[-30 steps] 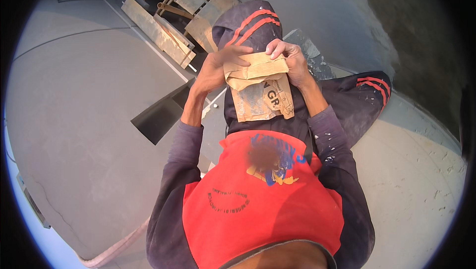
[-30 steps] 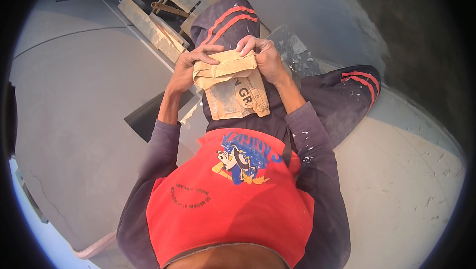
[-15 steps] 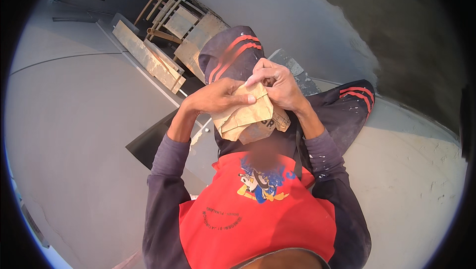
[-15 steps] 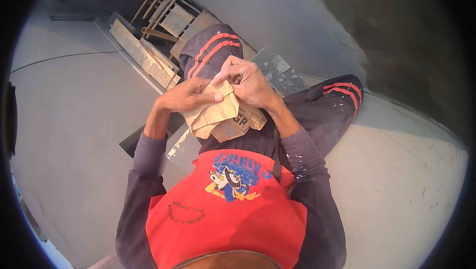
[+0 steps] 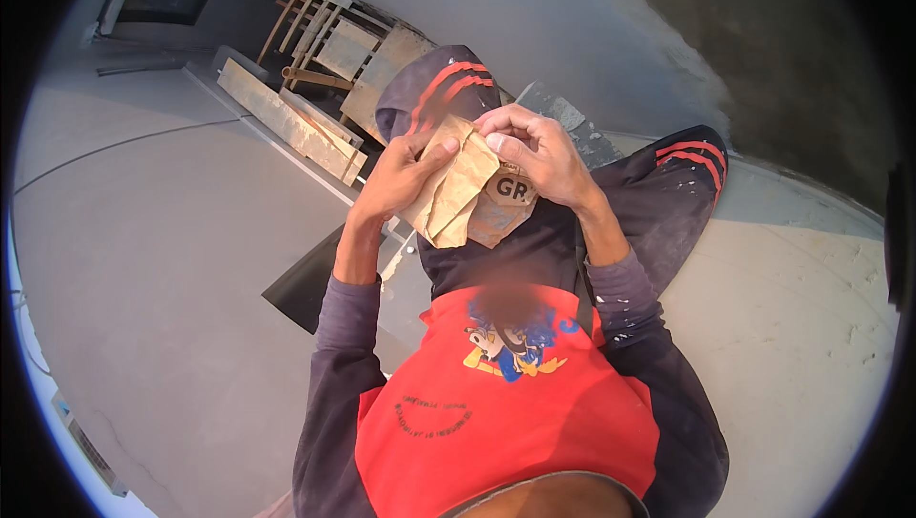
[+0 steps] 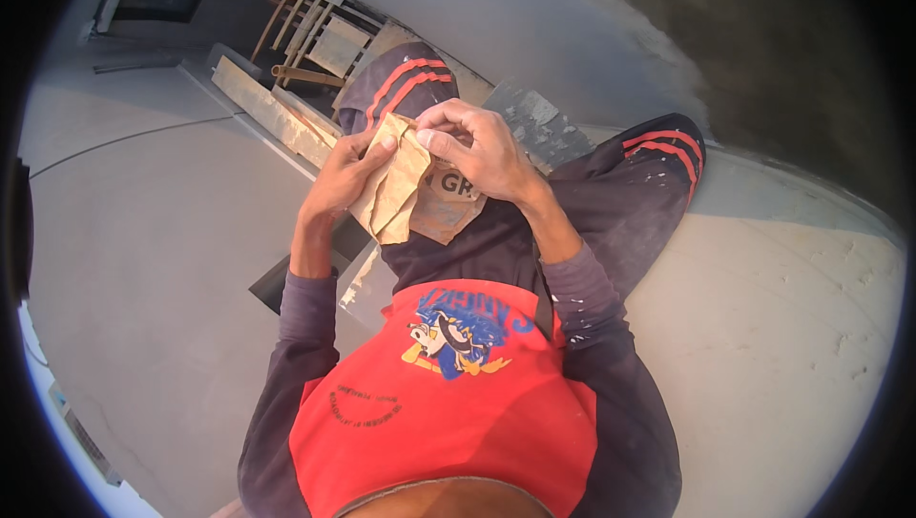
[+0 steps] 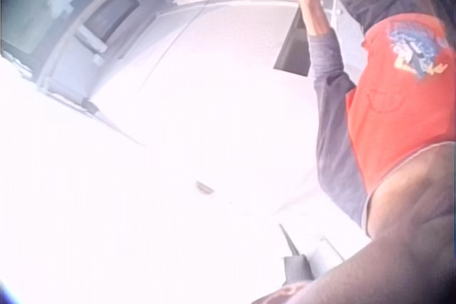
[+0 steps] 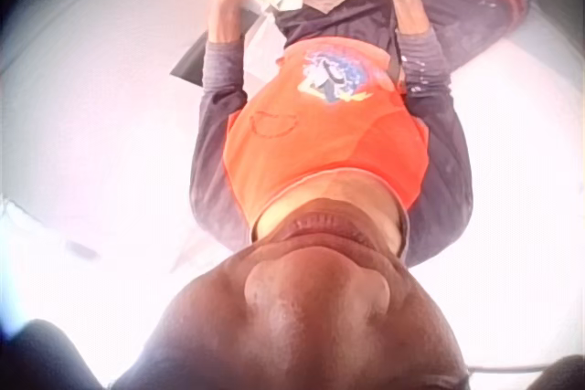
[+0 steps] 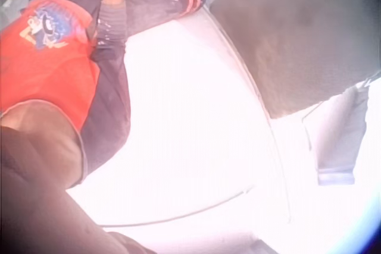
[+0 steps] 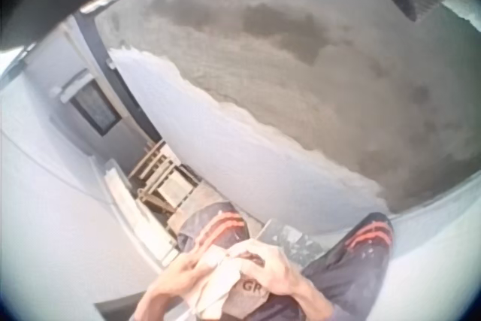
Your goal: The person smooths a curved concrete wall using a folded paper pad, rubbing the surface in circular and linear motions. They pause to fold the pad and then resume smoothing the wall.
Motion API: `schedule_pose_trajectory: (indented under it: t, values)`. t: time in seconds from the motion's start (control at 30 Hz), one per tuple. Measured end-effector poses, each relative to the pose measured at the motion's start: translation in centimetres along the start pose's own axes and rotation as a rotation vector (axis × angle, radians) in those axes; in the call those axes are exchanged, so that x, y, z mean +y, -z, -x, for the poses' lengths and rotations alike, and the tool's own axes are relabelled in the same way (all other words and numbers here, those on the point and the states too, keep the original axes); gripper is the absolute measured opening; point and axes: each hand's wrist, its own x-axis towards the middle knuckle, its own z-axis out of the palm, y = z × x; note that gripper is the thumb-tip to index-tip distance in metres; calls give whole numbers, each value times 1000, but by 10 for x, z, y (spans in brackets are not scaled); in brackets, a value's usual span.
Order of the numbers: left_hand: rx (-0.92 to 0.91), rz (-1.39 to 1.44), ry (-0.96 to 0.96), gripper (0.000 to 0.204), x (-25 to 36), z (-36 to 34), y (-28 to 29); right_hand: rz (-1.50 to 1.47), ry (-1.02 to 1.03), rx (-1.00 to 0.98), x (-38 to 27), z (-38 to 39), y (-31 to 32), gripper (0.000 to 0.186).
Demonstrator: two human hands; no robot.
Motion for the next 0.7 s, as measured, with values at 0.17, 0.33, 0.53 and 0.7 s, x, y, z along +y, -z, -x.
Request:
schedule_pose_trajectory:
  t: [0.17, 0.33, 0.53, 0.7]
  values:
    - [66, -136, 14, 45, -3, 1, -7, 253, 44, 187, 2, 1, -15, 29]
    - [83, -307, -248, 35, 4, -1, -12, 207, 11, 178, -1, -1, -15, 28]
    - [-17, -571, -244, 29, 26, -4, -1, 138, -58, 124, 3, 1, -10, 27]
    - [-59, -551, -210, 25, 29, -20, 21, 131, -90, 98, 1, 2, -8, 27]
